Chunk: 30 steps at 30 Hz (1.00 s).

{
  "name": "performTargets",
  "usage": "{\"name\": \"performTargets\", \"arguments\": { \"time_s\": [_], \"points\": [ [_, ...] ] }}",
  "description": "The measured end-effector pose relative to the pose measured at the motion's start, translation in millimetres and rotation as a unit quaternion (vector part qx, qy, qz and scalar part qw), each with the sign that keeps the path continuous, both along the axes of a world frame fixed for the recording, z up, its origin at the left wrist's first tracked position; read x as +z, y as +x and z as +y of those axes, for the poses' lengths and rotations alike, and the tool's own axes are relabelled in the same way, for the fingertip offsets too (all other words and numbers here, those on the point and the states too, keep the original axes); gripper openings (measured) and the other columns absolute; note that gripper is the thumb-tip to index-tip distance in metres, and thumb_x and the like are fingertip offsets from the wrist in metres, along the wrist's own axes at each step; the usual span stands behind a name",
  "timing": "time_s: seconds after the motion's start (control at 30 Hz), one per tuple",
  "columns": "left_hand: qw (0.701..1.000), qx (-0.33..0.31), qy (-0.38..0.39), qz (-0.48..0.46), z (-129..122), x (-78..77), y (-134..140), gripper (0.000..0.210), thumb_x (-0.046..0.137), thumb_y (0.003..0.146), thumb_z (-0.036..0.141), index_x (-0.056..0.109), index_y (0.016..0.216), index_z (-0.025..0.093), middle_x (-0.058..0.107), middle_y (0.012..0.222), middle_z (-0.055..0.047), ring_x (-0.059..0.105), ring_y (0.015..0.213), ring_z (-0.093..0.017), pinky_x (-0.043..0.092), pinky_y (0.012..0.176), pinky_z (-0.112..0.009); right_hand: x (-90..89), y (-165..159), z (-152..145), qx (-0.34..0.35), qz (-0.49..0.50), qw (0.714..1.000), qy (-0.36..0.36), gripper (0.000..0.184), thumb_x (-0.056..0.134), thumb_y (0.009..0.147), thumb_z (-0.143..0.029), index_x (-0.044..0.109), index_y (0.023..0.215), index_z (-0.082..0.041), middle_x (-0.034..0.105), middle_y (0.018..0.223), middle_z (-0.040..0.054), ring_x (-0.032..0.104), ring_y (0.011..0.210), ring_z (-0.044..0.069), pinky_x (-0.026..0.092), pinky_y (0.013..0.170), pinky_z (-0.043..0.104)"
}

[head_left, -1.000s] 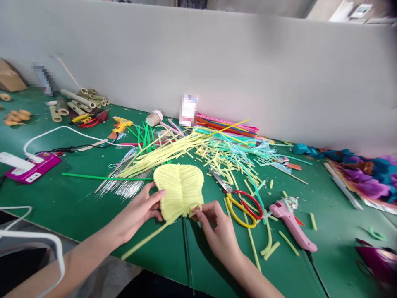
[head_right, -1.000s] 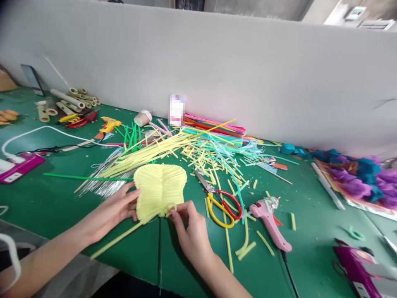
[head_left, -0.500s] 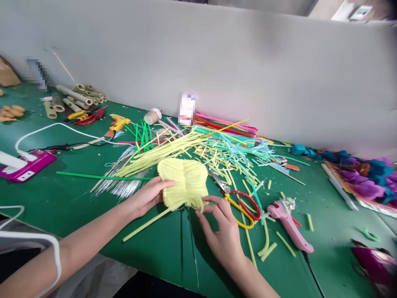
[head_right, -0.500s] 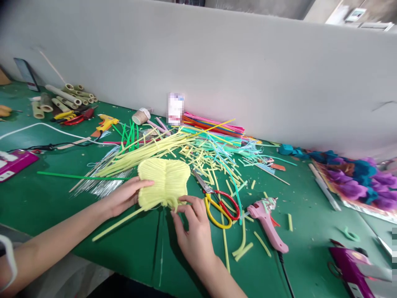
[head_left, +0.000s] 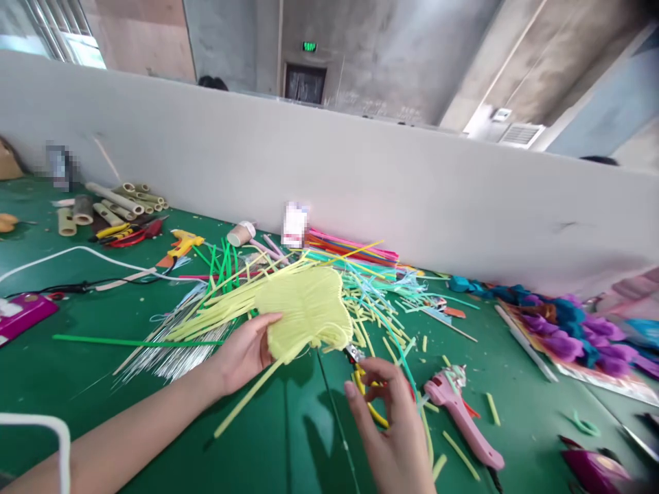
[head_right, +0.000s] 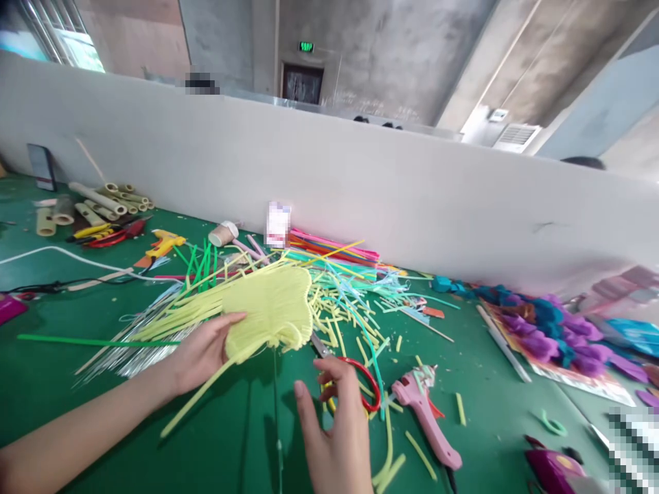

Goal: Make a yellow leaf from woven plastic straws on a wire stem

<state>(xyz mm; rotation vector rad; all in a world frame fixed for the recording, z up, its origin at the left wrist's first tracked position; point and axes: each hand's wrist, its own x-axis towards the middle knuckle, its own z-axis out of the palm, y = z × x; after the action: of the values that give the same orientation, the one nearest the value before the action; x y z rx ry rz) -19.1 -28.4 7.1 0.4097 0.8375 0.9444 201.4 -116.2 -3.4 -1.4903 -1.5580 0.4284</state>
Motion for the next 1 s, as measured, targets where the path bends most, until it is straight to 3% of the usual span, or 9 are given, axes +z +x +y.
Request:
{"name": "performTargets", "arguments": {
  "time_s": [0.1, 0.2, 0.33, 0.47, 0.67, 0.73, 0.83, 0.93, 1.0],
  "points": [
    [0.997, -0.037, -0.015, -0.065, -0.6, 1.0, 16.8, 0.040, 0.057, 0.089, 0.021, 0.058, 0.126, 0.007, 0.074, 0.108, -0.015, 0.073, 0.089, -0.025, 0.058, 0.076, -0.033, -1.4, -5.1, 9.6, 0.065, 0.112, 0.986, -0.100, 0.033, 0.057, 0.090, -0.045, 0.061, 0.109, -0.019, 0.070, 0.098, 0.0086, 0.068, 0.083, 0.021, 0.055, 0.073, 0.029],
    [0.992, -0.069, -0.018, -0.101, -3.4, -4.5, 29.8, 0.041, 0.058, 0.089, 0.026, 0.058, 0.125, 0.006, 0.074, 0.108, -0.016, 0.073, 0.089, -0.026, 0.057, 0.080, -0.034, 4.0, -6.2, 21.4, 0.089, 0.127, 0.984, -0.093, 0.029, 0.056, 0.091, -0.044, 0.066, 0.099, -0.017, 0.072, 0.093, 0.0083, 0.067, 0.091, 0.023, 0.053, 0.080, 0.030],
    [0.995, -0.062, -0.018, -0.079, -8.3, -12.6, 35.8, 0.037, 0.066, 0.085, 0.022, 0.062, 0.117, 0.004, 0.073, 0.110, -0.018, 0.073, 0.082, -0.023, 0.058, 0.080, -0.033, 6.7, 2.8, 27.7, 0.131, -0.009, 0.991, -0.016, 0.017, 0.053, 0.094, -0.029, 0.067, 0.090, -0.019, 0.071, 0.090, 0.0067, 0.065, 0.088, 0.021, 0.051, 0.079, 0.028],
    [0.996, -0.065, 0.013, -0.056, -12.5, -17.0, 34.6, 0.043, 0.075, 0.077, 0.015, 0.064, 0.119, 0.010, 0.073, 0.111, -0.013, 0.073, 0.079, -0.018, 0.057, 0.071, -0.024, -2.0, 12.6, 28.9, 0.162, -0.184, 0.964, 0.105, 0.021, 0.046, 0.092, -0.010, 0.064, 0.088, -0.020, 0.069, 0.088, 0.0057, 0.062, 0.084, 0.021, 0.049, 0.073, 0.029],
    [0.999, -0.017, 0.007, -0.048, -8.9, -13.9, 28.9, 0.059, 0.081, 0.070, 0.018, 0.062, 0.126, 0.016, 0.076, 0.103, -0.008, 0.072, 0.079, -0.017, 0.055, 0.069, -0.022, -12.9, 30.5, 30.8, 0.118, -0.332, 0.930, 0.106, 0.023, 0.046, 0.091, -0.007, 0.063, 0.082, -0.020, 0.066, 0.080, 0.0057, 0.062, 0.079, 0.023, 0.049, 0.070, 0.034],
    [0.999, -0.017, 0.017, -0.047, -7.0, -12.9, 26.9, 0.064, 0.083, 0.068, 0.017, 0.061, 0.128, 0.015, 0.076, 0.101, -0.009, 0.072, 0.077, -0.018, 0.056, 0.068, -0.023, -12.0, 39.2, 30.3, 0.111, -0.317, 0.936, 0.109, 0.020, 0.048, 0.092, -0.011, 0.064, 0.084, -0.021, 0.067, 0.082, 0.0058, 0.063, 0.081, 0.023, 0.051, 0.072, 0.034],
    [0.998, -0.015, 0.048, -0.047, -5.3, -13.9, 24.2, 0.069, 0.082, 0.070, 0.016, 0.056, 0.134, 0.018, 0.075, 0.106, -0.009, 0.072, 0.080, -0.019, 0.057, 0.069, -0.025, -6.6, 51.5, 28.1, 0.086, -0.221, 0.969, 0.070, 0.014, 0.053, 0.094, -0.024, 0.064, 0.087, -0.023, 0.070, 0.088, 0.0053, 0.066, 0.082, 0.022, 0.053, 0.072, 0.032],
    [0.995, 0.003, 0.084, -0.045, -4.5, -15.3, 20.9, 0.071, 0.081, 0.073, 0.018, 0.052, 0.138, 0.021, 0.073, 0.112, -0.009, 0.072, 0.088, -0.021, 0.058, 0.077, -0.029, -0.3, 55.8, 20.7, -0.020, -0.056, 0.998, 0.020, 0.019, 0.061, 0.089, -0.038, 0.061, 0.101, -0.023, 0.070, 0.095, 0.0070, 0.068, 0.080, 0.022, 0.057, 0.066, 0.030],
    [0.994, 0.017, 0.106, -0.037, -4.7, -14.9, 19.1, 0.069, 0.080, 0.075, 0.020, 0.052, 0.138, 0.022, 0.072, 0.117, -0.009, 0.072, 0.095, -0.023, 0.057, 0.085, -0.032, 2.0, 48.9, 10.9, -0.099, 0.049, 0.993, 0.033, 0.034, 0.067, 0.084, -0.044, 0.058, 0.107, -0.021, 0.069, 0.093, 0.0079, 0.068, 0.076, 0.021, 0.057, 0.061, 0.028]
  ]
}}
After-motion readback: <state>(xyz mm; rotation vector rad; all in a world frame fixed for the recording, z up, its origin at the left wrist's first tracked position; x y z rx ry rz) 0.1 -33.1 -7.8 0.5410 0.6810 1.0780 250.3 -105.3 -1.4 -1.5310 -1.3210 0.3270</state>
